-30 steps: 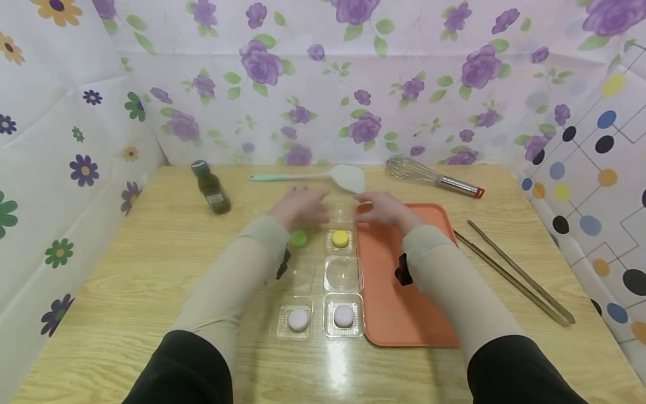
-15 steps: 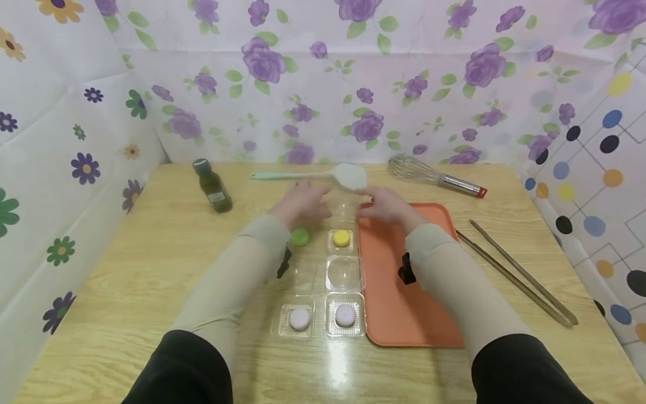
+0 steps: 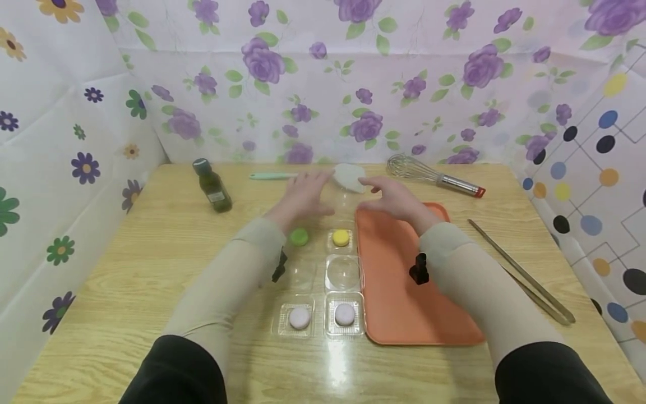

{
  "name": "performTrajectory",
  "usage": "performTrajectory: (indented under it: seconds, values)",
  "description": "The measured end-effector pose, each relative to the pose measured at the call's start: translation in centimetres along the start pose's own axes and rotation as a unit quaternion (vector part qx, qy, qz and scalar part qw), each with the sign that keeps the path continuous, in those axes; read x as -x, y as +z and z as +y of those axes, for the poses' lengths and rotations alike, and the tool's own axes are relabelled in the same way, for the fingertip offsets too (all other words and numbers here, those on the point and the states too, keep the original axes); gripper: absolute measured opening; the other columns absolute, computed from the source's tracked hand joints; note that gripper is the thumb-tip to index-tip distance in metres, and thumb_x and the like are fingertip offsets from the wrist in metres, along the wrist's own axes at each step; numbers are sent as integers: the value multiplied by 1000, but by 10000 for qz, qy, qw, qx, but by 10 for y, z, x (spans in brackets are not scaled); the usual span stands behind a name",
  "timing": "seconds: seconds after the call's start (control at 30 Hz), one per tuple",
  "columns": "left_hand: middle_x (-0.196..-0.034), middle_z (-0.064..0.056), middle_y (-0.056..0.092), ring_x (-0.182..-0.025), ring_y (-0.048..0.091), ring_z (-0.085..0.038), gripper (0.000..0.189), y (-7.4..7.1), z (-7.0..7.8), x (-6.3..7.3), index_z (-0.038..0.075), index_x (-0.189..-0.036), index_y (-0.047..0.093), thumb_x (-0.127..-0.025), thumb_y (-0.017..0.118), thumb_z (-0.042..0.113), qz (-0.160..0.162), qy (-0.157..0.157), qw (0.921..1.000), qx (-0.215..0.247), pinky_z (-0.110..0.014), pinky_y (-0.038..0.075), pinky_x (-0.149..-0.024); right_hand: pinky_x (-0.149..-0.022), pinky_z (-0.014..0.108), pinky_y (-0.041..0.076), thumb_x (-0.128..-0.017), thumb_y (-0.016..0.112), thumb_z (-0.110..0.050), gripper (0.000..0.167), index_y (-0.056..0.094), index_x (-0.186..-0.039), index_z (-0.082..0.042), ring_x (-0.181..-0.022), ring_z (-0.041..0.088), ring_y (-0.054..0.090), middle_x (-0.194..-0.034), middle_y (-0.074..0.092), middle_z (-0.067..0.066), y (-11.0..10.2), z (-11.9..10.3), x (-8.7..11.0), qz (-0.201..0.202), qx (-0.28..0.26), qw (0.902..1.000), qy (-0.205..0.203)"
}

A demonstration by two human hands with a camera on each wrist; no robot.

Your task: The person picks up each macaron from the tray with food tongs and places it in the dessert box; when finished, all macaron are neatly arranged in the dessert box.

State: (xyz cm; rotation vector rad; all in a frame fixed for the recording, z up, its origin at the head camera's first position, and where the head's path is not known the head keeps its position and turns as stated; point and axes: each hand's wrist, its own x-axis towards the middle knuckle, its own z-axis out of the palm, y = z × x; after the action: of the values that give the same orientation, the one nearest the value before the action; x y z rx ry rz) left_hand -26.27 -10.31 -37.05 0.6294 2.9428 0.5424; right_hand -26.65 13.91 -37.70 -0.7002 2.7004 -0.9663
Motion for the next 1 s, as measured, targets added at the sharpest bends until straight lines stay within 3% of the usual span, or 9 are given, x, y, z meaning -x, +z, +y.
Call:
performTrajectory:
  seconds: [0.23, 0.43, 0.6, 0.77, 0.87, 1.0]
  values:
    - [-149, -9, 28, -133, 24, -36, 93, -2, 4, 2, 17, -147, 27, -72, 78, 41, 282, 119, 9994, -135, -56, 15, -107, -94, 46, 42, -83, 70, -39, 69, 40, -143, -23, -117, 23, 49, -139, 47, 1, -3, -4, 8, 100, -149, 9996, -238]
    - [-146, -8, 31, -133, 26, -32, 93, -3, 7, 5, 13, -143, 33, -68, 78, 46, 479, 222, 9982, -291, -53, 18, -107, -90, 45, 45, -81, 71, -40, 83, 22, -148, -36, -113, 19, 51, -134, 51, -2, -3, -6, 12, 130, -763, 9967, -251]
    - [-145, -8, 33, -132, 26, -32, 92, -3, 8, 8, 13, -141, 34, -67, 77, 47, 555, 351, 9972, -365, -54, 17, -108, -90, 44, 45, -81, 71, -39, 86, 18, -149, -34, -107, 19, 55, -127, 56, 2, -4, -9, 13, 64, -1766, 9842, -69]
    - [-144, -8, 34, -131, 27, -31, 91, -3, 8, 11, 12, -140, 35, -67, 77, 46, 703, 517, 9955, -362, -53, 19, -107, -92, 46, 43, -89, 63, -38, 69, 28, -147, -25, -109, 27, 56, -125, 57, 14, -5, -10, 14, -159, -2325, 9723, 158]
    - [-143, -9, 35, -130, 28, -31, 90, -3, 8, 14, 12, -139, 35, -68, 78, 46, 773, 593, 9944, -406, -52, 20, -106, -82, 39, 45, -96, 50, -38, 56, 33, -145, -15, -109, 35, 55, -121, 58, 19, -4, -13, 14, -440, -2930, 9546, 326]
    - [-140, -10, 36, -129, 30, -31, 90, -2, 9, 17, 12, -139, 35, -67, 77, 48, 848, 682, 9926, -545, -51, 23, -104, -70, 30, 44, -97, 40, -48, 59, 38, -140, -7, -103, 37, 56, -108, 62, 20, 0, -14, 13, -793, -3981, 9116, 652]
